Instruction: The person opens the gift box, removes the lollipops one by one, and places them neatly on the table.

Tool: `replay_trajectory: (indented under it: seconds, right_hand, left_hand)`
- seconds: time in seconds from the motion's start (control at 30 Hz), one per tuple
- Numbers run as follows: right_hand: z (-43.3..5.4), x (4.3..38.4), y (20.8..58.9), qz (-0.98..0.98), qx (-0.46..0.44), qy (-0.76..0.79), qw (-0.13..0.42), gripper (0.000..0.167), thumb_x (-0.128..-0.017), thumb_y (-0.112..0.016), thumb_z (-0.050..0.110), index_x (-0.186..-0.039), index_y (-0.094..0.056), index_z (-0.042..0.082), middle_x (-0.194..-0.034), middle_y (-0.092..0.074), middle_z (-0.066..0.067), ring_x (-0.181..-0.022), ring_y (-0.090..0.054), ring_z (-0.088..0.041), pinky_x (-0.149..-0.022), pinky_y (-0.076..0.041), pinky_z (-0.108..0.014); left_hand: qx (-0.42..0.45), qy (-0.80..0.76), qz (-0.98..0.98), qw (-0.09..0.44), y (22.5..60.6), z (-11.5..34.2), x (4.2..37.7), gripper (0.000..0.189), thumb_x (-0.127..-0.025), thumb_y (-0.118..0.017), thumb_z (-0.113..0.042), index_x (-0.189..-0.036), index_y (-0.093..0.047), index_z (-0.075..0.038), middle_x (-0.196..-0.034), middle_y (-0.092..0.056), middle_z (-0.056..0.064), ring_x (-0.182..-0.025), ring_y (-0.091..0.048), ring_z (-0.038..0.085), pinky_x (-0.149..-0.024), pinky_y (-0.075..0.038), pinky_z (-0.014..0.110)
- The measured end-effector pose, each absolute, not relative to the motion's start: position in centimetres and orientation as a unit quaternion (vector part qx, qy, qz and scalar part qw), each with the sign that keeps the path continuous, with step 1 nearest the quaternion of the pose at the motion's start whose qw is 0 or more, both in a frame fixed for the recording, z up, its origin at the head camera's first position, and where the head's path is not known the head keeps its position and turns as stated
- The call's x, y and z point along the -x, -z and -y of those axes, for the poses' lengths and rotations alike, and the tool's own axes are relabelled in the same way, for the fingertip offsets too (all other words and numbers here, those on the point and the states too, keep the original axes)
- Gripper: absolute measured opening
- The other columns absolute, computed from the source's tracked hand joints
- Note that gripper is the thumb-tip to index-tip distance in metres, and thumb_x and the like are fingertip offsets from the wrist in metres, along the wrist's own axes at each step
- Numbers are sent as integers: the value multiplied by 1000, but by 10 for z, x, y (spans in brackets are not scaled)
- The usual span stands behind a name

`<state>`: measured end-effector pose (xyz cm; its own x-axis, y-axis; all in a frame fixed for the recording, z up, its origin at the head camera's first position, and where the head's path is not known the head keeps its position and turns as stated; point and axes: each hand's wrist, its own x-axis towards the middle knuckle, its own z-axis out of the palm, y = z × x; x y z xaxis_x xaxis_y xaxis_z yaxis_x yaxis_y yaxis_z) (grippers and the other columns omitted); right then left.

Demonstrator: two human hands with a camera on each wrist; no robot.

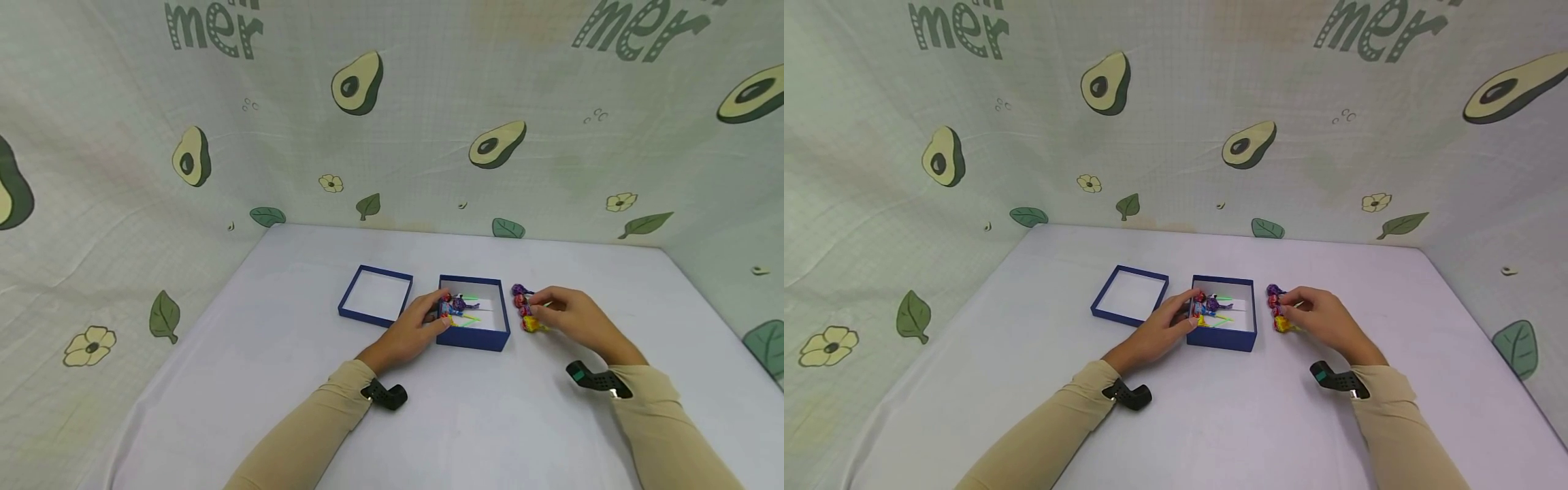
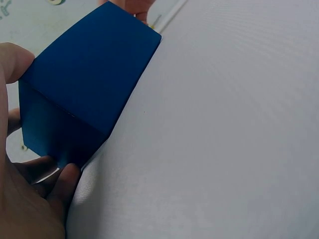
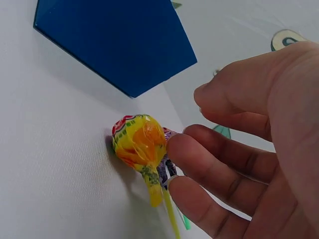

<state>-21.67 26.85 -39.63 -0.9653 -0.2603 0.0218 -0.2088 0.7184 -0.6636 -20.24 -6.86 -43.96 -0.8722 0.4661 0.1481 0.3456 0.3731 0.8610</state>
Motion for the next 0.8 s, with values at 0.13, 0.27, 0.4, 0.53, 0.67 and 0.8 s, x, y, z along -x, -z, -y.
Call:
replay_trajectory:
  seconds: [0.13, 0.27, 0.4, 0.53, 0.67, 0.8]
  right_hand:
    - [-267, 217, 397, -927, 126, 352, 31, 31, -99, -65, 32, -117, -68, 6, -107, -67, -10, -91, -56, -27, -68, -50, -33]
    - [-267, 217, 397, -926, 126, 355, 31, 31, -99, -64, 32, -117, -68, 6, -104, -67, -9, -91, -55, -26, -68, -50, -33]
    - [-267, 216, 396, -922, 127, 364, 29, 30, -99, -65, 31, -116, -68, 6, -101, -67, -9, -89, -55, -26, -67, -50, -31]
    - [-266, 215, 395, -916, 131, 379, 31, 32, -100, -64, 32, -117, -67, 5, -101, -68, -9, -89, -58, -25, -67, -51, -31]
    - [-263, 214, 393, -909, 133, 394, 36, 35, -100, -64, 32, -119, -67, 3, -105, -69, -10, -91, -61, -24, -70, -54, -33]
    - [-261, 214, 392, -906, 136, 398, 37, 35, -100, -64, 33, -119, -67, 4, -106, -69, -11, -91, -61, -24, -70, -54, -32]
  left_hand:
    - [-247, -503, -826, 60, 440, 69, 203, 63, -103, -53, -37, -160, -29, -23, -158, -31, -2, -141, -33, 12, -113, -34, 32]
    - [-247, -502, -827, 60, 440, 70, 203, 63, -103, -53, -37, -160, -29, -23, -158, -31, -2, -141, -33, 12, -113, -34, 32]
    - [-248, -502, -827, 60, 440, 70, 204, 63, -103, -53, -36, -159, -29, -23, -158, -32, -2, -140, -33, 12, -113, -34, 32]
    - [-248, -500, -828, 60, 440, 69, 204, 63, -103, -53, -37, -159, -29, -23, -158, -32, -1, -140, -34, 12, -113, -34, 32]
    - [-248, -500, -828, 58, 440, 69, 204, 63, -103, -53, -36, -159, -29, -22, -157, -32, -1, -140, -33, 12, -113, -34, 32]
    - [-249, -500, -827, 58, 439, 69, 203, 63, -103, -53, -37, -160, -29, -23, -158, -32, -1, -141, -33, 12, -114, -34, 33]
